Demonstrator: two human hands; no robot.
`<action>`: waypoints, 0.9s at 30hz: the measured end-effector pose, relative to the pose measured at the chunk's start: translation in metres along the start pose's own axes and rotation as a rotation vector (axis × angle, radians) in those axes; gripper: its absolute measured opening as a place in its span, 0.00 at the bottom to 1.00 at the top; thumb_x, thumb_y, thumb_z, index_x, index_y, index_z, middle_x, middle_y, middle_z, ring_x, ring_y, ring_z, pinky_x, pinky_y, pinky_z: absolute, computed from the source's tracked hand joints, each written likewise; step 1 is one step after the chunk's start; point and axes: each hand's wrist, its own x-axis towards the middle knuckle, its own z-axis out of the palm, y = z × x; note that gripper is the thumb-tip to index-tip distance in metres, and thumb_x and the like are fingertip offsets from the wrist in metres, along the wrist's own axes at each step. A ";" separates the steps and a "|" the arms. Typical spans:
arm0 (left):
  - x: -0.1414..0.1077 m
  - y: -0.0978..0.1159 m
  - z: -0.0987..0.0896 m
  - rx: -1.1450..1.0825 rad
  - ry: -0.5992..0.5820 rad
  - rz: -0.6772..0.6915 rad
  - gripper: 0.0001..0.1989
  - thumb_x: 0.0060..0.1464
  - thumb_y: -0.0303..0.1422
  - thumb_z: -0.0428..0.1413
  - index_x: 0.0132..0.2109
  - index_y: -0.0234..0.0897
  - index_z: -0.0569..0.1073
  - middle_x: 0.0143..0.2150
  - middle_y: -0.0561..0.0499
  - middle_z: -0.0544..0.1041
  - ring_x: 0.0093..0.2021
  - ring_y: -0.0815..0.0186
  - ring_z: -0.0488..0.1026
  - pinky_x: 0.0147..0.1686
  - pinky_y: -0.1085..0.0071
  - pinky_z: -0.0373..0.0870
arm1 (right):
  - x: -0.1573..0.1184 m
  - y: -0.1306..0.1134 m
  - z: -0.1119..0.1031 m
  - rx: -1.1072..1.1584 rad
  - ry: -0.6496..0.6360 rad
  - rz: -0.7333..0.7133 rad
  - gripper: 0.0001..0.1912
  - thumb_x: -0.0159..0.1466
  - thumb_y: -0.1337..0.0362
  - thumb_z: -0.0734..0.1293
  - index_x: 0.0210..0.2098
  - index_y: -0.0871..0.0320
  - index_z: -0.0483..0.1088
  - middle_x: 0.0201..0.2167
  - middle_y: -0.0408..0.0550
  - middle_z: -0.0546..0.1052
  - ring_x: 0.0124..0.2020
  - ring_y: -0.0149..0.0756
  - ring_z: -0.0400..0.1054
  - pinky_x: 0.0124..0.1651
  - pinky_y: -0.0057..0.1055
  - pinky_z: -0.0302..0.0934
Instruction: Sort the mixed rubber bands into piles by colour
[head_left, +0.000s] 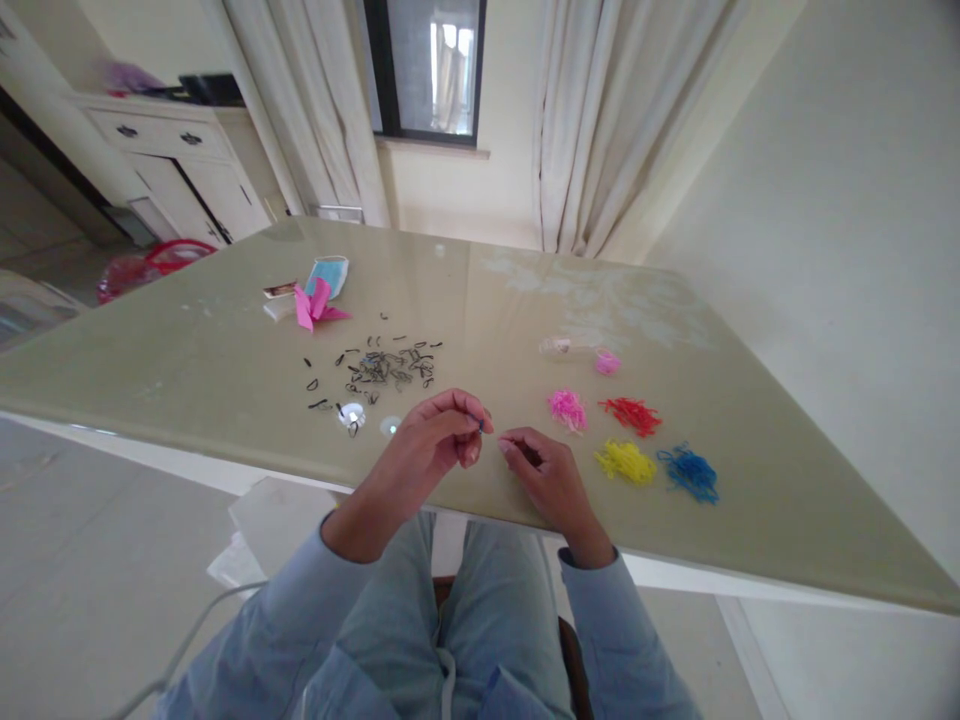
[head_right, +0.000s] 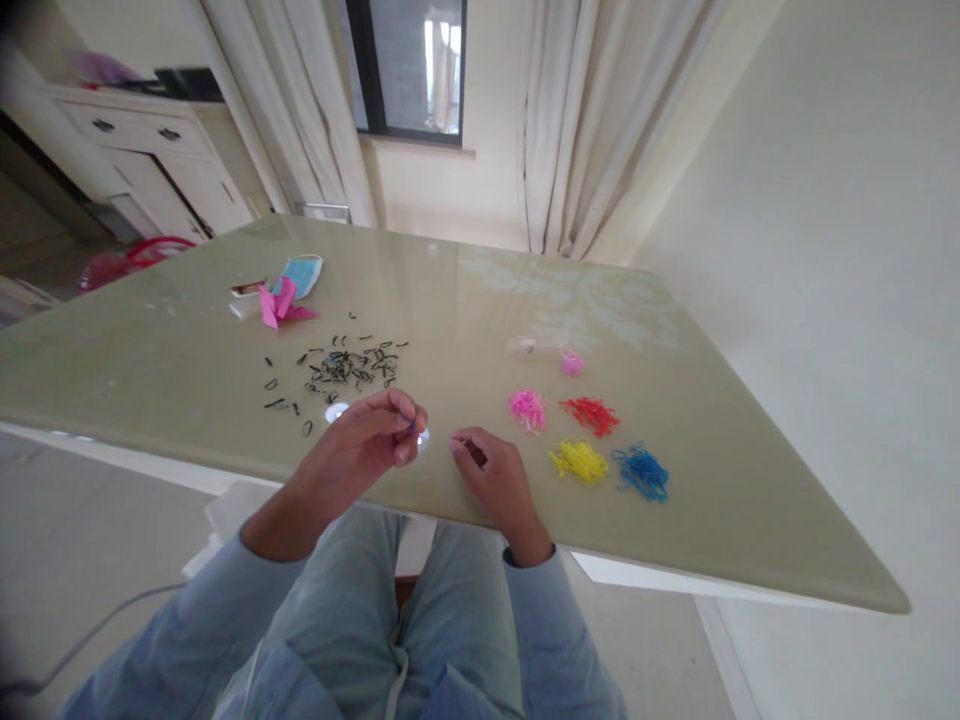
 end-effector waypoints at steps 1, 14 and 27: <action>0.000 -0.001 -0.001 -0.001 0.012 0.002 0.03 0.46 0.27 0.61 0.30 0.34 0.74 0.29 0.52 0.76 0.21 0.74 0.66 0.23 0.75 0.60 | 0.000 0.000 0.000 -0.001 0.001 0.001 0.12 0.66 0.59 0.63 0.37 0.58 0.76 0.26 0.45 0.78 0.26 0.33 0.69 0.31 0.28 0.61; 0.000 -0.008 0.004 0.031 0.076 -0.022 0.10 0.42 0.31 0.68 0.35 0.35 0.82 0.25 0.52 0.76 0.20 0.77 0.64 0.21 0.78 0.60 | 0.000 0.002 0.000 -0.015 0.001 -0.028 0.12 0.67 0.59 0.62 0.37 0.57 0.76 0.26 0.44 0.77 0.26 0.32 0.67 0.31 0.27 0.59; -0.009 -0.009 0.015 0.107 0.062 -0.028 0.13 0.43 0.35 0.69 0.39 0.37 0.83 0.24 0.52 0.74 0.22 0.75 0.63 0.22 0.76 0.59 | 0.000 0.000 0.000 -0.046 0.017 -0.053 0.11 0.65 0.61 0.63 0.35 0.57 0.75 0.25 0.42 0.75 0.25 0.31 0.66 0.31 0.26 0.56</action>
